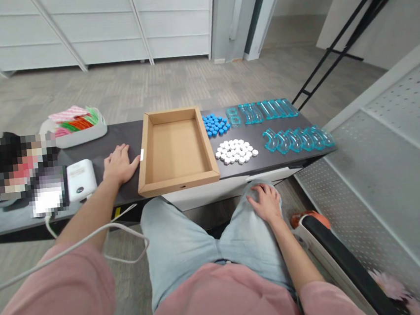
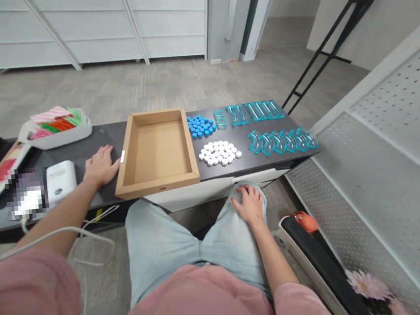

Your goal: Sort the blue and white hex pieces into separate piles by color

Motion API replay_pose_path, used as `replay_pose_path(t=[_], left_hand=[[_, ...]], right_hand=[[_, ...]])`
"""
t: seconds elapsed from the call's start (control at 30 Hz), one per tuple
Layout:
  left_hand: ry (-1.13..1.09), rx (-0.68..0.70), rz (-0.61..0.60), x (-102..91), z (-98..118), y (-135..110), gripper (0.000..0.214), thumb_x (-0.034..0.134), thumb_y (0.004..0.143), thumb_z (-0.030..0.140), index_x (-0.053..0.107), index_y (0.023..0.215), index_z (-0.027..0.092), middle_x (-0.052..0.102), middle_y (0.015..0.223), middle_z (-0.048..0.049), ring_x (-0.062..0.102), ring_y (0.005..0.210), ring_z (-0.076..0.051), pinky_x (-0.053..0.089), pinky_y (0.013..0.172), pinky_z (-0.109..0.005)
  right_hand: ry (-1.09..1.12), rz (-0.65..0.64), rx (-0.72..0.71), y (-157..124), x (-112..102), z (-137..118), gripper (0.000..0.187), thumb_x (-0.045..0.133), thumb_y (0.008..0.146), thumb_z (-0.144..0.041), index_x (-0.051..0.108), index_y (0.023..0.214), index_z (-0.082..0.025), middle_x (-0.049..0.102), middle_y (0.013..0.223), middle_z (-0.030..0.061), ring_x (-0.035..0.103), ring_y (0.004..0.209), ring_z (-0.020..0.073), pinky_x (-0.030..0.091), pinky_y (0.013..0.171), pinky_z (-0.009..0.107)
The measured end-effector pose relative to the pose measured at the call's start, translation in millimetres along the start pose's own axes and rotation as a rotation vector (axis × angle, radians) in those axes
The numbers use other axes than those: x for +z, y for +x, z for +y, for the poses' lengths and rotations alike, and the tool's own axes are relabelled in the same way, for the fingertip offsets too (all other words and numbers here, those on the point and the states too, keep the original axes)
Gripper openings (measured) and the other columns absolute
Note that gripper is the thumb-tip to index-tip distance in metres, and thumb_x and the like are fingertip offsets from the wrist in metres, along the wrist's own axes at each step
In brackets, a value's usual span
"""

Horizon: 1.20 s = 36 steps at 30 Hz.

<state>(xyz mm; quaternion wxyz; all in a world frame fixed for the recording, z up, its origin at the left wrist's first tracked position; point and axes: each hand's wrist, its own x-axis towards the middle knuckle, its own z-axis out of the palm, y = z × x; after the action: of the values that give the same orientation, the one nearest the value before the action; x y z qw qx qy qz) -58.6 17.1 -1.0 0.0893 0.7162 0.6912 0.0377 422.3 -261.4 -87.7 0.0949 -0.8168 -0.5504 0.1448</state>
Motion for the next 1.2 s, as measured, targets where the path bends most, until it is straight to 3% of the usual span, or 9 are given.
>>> replay_pose_path(t=[0.1,0.23,0.4,0.47,0.57,0.67,0.73,0.93,1.2], left_hand=[[-0.002,0.007,0.003,0.9,-1,0,0.086,0.043,0.113,0.052,0.039,0.182,-0.001,0.032,0.195,-0.0251,0.025,0.184,-0.036,0.021,0.148,-0.062],[0.068,0.021,0.015,4.8,-5,3,0.086,0.03,0.115,0.054,0.04,0.182,0.0,0.033,0.195,-0.0249,0.027,0.184,-0.037,0.025,0.147,-0.063],[0.118,0.027,0.01,7.5,-8,6,0.091,0.019,0.114,0.058,0.04,0.182,0.001,0.034,0.195,-0.0237,0.029,0.183,-0.037,0.028,0.146,-0.064],[0.114,0.026,0.015,6.8,-7,6,0.093,0.019,0.113,0.059,0.04,0.181,0.0,0.034,0.195,-0.0239,0.029,0.183,-0.038,0.028,0.146,-0.065],[0.098,0.02,0.013,5.3,-5,5,0.094,0.02,0.112,0.059,0.04,0.181,-0.001,0.033,0.195,-0.0246,0.029,0.183,-0.039,0.027,0.146,-0.066],[0.091,0.007,0.005,3.9,-4,4,0.092,0.023,0.112,0.058,0.039,0.182,0.0,0.033,0.195,-0.0235,0.028,0.183,-0.038,0.026,0.146,-0.065],[0.094,0.007,0.001,3.3,-4,3,0.091,0.026,0.113,0.06,0.039,0.184,0.005,0.032,0.196,-0.0214,0.027,0.184,-0.035,0.026,0.147,-0.06],[0.1,0.005,0.022,3.9,-3,2,0.085,0.029,0.115,0.056,0.042,0.182,0.005,0.036,0.194,-0.0229,0.03,0.183,-0.036,0.028,0.146,-0.062],[0.059,0.018,0.036,2.0,1,-1,0.087,0.03,0.114,0.054,0.043,0.18,0.0,0.038,0.192,-0.0263,0.031,0.182,-0.039,0.029,0.145,-0.066]], right_hand=[[0.024,0.028,-0.015,-1,2,0,0.046,0.063,0.107,-0.048,0.082,0.143,-0.027,0.071,0.16,0.0175,0.058,0.155,0.0495,0.046,0.129,0.065],[0.196,0.161,-0.129,-4,1,5,0.026,0.066,0.104,-0.04,0.086,0.12,-0.042,0.083,0.134,0.0096,0.074,0.135,0.0432,0.057,0.119,0.069],[0.294,0.318,-0.43,14,-43,-4,0.024,0.065,0.107,-0.05,0.086,0.118,-0.049,0.084,0.118,0.0079,0.08,0.117,0.0428,0.062,0.107,0.074],[0.259,0.335,-0.473,39,-69,-18,0.035,0.07,0.104,-0.059,0.084,0.134,-0.047,0.082,0.136,0.0094,0.075,0.135,0.0443,0.059,0.117,0.073],[0.23,0.267,-0.542,87,-95,-37,0.078,0.087,0.092,-0.072,0.069,0.162,-0.044,0.067,0.17,0.0077,0.057,0.162,0.0434,0.051,0.132,0.067],[0.211,0.146,-0.59,132,-97,-45,0.111,0.104,0.074,-0.069,0.059,0.172,-0.042,0.058,0.182,0.0061,0.046,0.171,0.0463,0.044,0.136,0.067],[0.196,0.092,-0.59,151,-90,-44,0.117,0.108,0.07,-0.067,0.058,0.172,-0.041,0.056,0.185,0.0067,0.044,0.171,0.0466,0.041,0.137,0.067],[0.133,0.105,-0.599,165,-79,-39,0.074,0.083,0.099,-0.07,0.067,0.161,-0.032,0.07,0.166,0.0119,0.061,0.152,0.0413,0.047,0.124,0.061],[0.068,0.166,-0.567,162,-80,-42,0.049,0.074,0.1,-0.053,0.072,0.144,-0.032,0.076,0.15,0.0138,0.065,0.134,0.042,0.053,0.114,0.062]])
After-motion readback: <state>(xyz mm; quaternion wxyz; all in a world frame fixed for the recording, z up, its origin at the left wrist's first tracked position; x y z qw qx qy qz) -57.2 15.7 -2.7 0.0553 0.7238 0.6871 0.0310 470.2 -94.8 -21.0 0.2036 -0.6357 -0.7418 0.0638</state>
